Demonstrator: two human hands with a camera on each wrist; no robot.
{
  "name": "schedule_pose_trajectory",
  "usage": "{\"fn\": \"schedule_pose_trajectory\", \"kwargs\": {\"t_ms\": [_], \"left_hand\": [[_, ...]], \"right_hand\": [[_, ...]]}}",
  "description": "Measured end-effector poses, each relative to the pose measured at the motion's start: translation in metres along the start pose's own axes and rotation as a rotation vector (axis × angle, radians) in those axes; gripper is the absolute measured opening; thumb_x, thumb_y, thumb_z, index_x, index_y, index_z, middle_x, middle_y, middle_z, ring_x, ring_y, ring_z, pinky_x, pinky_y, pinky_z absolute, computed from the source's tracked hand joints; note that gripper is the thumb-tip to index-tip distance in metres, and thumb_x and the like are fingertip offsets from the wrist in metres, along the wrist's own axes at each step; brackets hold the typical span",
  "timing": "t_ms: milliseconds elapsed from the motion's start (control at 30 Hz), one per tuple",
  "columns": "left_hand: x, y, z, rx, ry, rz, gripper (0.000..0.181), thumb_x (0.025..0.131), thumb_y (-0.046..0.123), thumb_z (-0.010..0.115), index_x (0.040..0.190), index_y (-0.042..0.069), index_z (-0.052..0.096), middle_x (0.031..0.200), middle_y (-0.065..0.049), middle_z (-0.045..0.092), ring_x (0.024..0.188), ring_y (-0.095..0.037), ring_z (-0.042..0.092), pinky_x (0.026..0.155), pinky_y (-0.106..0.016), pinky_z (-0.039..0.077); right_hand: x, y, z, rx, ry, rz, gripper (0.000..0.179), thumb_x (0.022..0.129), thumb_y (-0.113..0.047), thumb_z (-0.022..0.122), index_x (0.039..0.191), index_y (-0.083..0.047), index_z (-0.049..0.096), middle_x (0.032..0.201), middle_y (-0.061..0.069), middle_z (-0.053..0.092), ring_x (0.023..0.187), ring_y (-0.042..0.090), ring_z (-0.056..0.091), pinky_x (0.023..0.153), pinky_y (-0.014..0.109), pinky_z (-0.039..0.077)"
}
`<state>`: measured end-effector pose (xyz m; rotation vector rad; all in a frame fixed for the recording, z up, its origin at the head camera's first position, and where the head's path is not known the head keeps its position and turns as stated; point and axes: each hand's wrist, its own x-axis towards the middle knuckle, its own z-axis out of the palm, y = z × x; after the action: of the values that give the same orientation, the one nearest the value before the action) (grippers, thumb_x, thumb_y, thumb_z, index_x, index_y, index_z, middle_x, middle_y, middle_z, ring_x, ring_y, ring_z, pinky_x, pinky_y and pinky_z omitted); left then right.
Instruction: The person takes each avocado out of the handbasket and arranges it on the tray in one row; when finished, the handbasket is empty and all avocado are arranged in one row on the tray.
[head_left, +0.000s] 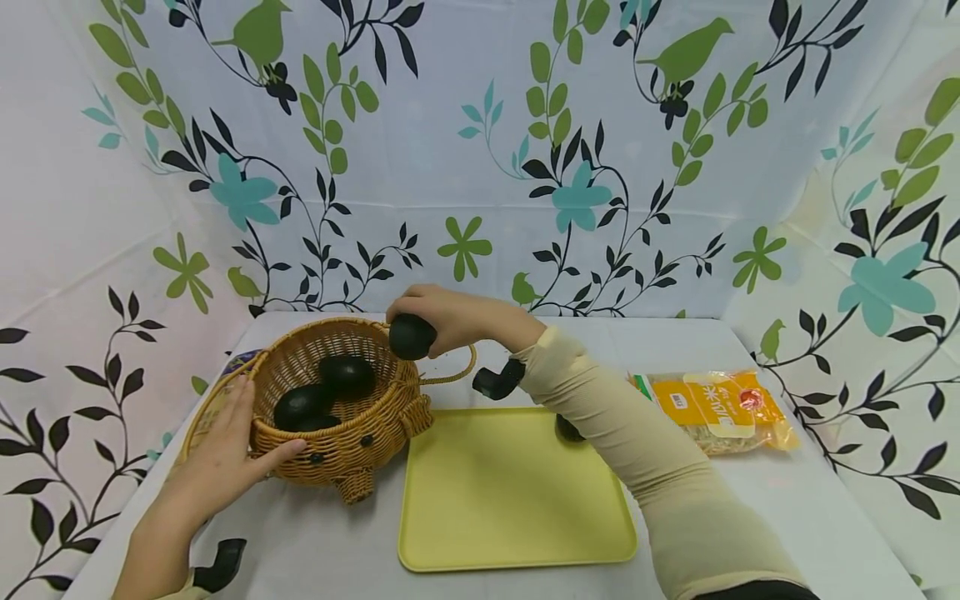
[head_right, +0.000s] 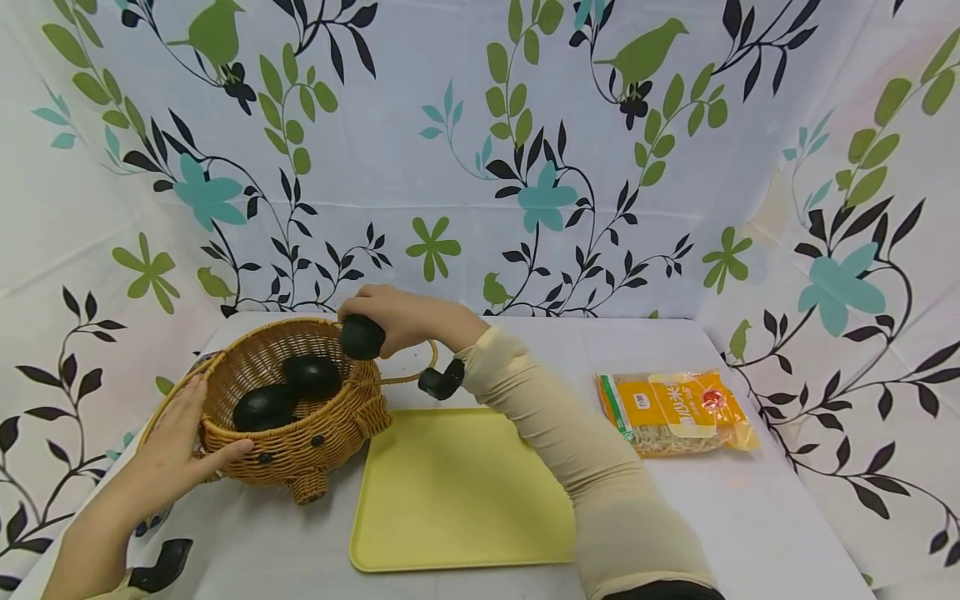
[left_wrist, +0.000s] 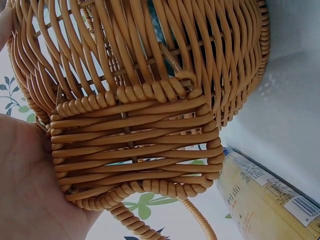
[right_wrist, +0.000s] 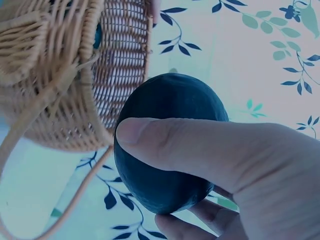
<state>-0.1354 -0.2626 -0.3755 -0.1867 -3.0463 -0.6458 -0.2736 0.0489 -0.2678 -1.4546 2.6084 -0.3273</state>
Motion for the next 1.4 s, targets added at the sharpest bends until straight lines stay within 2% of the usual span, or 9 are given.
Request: {"fn": "schedule_pose_trajectory", "kwargs": {"t_ms": [533,1033,1400], "left_hand": [[0.000,0.000,0.001,0.000,-0.006,-0.008,0.112,0.084,0.062,0.056,0.149,0.006,-0.016,0.156,-0.021,-0.017,0.141,-0.052,0.002,0.096,-0.076,0.024],[-0.001,-0.001,0.001,0.006,-0.009,-0.011,0.112,0.084,0.062,0.056,0.149,0.006,-0.016,0.156,-0.022,-0.016,0.140,-0.054,0.005,0.095,-0.077,0.025],[0.000,0.001,-0.001,0.007,-0.012,-0.017,0.113,0.084,0.062,0.056,0.149,0.007,-0.017,0.156,-0.021,-0.018,0.140,-0.053,0.004,0.095,-0.077,0.024]], "right_hand": [[-0.066,0.022,-0.001,-0.037,0.036,-0.037,0.063,0.073,-0.007,0.078,0.130,-0.015,0.050,0.134,0.010,0.046,0.124,0.026,0.044,0.103,0.041,0.043],[-0.116,0.046,0.018,-0.033,0.048,0.046,0.061,0.070,-0.004,0.078,0.124,-0.016,0.054,0.130,0.009,0.050,0.117,0.026,0.047,0.098,0.043,0.046],[-0.138,0.057,0.035,0.016,0.032,0.105,0.060,0.069,-0.001,0.077,0.123,-0.014,0.054,0.131,0.009,0.049,0.121,0.027,0.045,0.099,0.044,0.046]]}}
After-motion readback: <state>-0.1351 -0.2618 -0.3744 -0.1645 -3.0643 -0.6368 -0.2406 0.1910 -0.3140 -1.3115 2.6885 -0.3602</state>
